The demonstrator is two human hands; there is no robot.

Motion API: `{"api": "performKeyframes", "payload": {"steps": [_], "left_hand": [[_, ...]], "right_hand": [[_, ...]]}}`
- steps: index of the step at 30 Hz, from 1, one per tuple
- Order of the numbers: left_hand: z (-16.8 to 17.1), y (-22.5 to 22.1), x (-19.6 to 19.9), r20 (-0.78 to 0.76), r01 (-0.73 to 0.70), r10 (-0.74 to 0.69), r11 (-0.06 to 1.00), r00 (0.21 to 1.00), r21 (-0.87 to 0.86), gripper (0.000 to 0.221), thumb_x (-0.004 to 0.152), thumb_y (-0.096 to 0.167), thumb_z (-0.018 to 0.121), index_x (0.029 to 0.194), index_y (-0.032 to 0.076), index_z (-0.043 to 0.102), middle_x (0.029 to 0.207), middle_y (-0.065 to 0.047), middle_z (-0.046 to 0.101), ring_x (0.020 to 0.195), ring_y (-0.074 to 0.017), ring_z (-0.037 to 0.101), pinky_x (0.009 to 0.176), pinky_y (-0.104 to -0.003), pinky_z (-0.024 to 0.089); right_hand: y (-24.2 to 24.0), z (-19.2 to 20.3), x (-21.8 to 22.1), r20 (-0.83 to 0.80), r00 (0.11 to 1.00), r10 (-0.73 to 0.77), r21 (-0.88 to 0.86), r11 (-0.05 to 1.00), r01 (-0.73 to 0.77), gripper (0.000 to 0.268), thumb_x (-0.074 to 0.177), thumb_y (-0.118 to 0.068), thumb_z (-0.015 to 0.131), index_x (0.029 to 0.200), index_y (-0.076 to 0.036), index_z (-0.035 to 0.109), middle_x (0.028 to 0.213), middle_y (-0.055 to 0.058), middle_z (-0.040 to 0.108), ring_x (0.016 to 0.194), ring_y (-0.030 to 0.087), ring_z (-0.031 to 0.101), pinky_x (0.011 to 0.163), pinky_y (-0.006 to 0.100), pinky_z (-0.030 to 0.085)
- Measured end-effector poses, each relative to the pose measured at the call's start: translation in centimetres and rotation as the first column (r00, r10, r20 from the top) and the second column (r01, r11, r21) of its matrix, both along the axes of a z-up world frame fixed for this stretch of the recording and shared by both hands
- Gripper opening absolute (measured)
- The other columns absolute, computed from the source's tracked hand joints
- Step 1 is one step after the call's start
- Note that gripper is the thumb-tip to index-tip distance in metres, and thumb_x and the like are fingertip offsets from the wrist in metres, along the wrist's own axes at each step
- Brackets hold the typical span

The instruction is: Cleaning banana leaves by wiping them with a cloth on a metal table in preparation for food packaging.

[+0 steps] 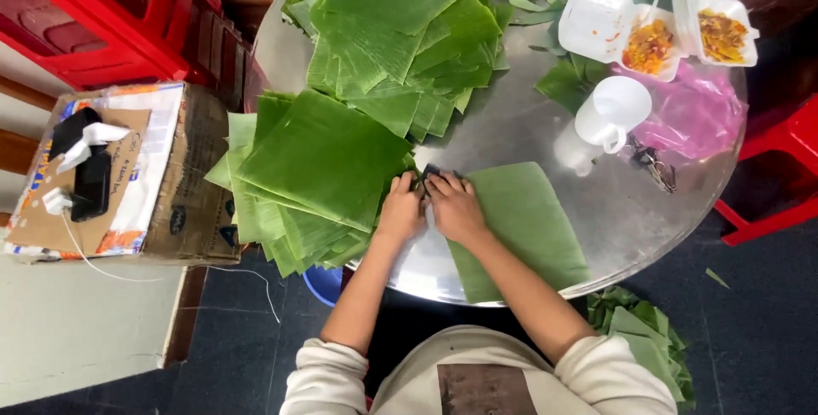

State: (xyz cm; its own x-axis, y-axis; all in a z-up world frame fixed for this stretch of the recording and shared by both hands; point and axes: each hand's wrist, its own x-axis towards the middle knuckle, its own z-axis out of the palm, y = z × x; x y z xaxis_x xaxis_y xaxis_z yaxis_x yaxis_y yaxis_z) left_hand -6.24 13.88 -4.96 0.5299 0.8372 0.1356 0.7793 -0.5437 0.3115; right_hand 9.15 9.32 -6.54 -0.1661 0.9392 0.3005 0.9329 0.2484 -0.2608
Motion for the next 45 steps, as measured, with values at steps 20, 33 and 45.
{"api": "performKeyframes", "payload": {"steps": [20,33,45], "left_hand": [[-0.1,-0.8,1.6,-0.330,0.006,-0.001,1.000,0.944,0.014,0.043,0.093,0.026,0.058,0.129,0.004,0.063,0.135,-0.009,0.048,0.117,-0.0282,0.048,0.086,-0.045,0.052],[2.6,-4.2,1.5,-0.049,-0.112,0.119,0.987,0.992,0.116,0.042,0.089,0.035,0.070,0.123,0.010,0.072,0.146,-0.015,0.047,0.124,-0.0341,0.046,0.088,-0.044,0.045],[6.4,-3.4,2.9,-0.354,-0.179,0.113,0.971,0.928,-0.160,0.055,0.083,0.036,0.070,0.134,0.016,0.067,0.167,-0.017,0.020,0.149,-0.0412,0.021,0.106,-0.057,0.035]], "right_hand": [[-18.4,-1.3,5.6,-0.112,0.963,0.245,0.070,0.969,-0.238,0.032,0.085,-0.015,0.054,0.105,-0.020,0.078,0.118,-0.005,0.073,0.125,0.023,0.059,0.095,0.047,0.042],[-5.6,6.8,3.9,-0.364,0.909,0.201,0.215,0.968,-0.128,0.030,0.092,-0.011,0.052,0.111,-0.015,0.075,0.119,0.002,0.071,0.111,0.029,0.062,0.087,0.046,0.049],[-2.9,0.7,8.0,0.123,0.981,-0.149,-0.184,0.968,0.170,0.058,0.085,-0.019,0.063,0.142,-0.016,0.062,0.155,-0.002,0.053,0.136,0.032,0.047,0.097,0.055,0.043]]}}
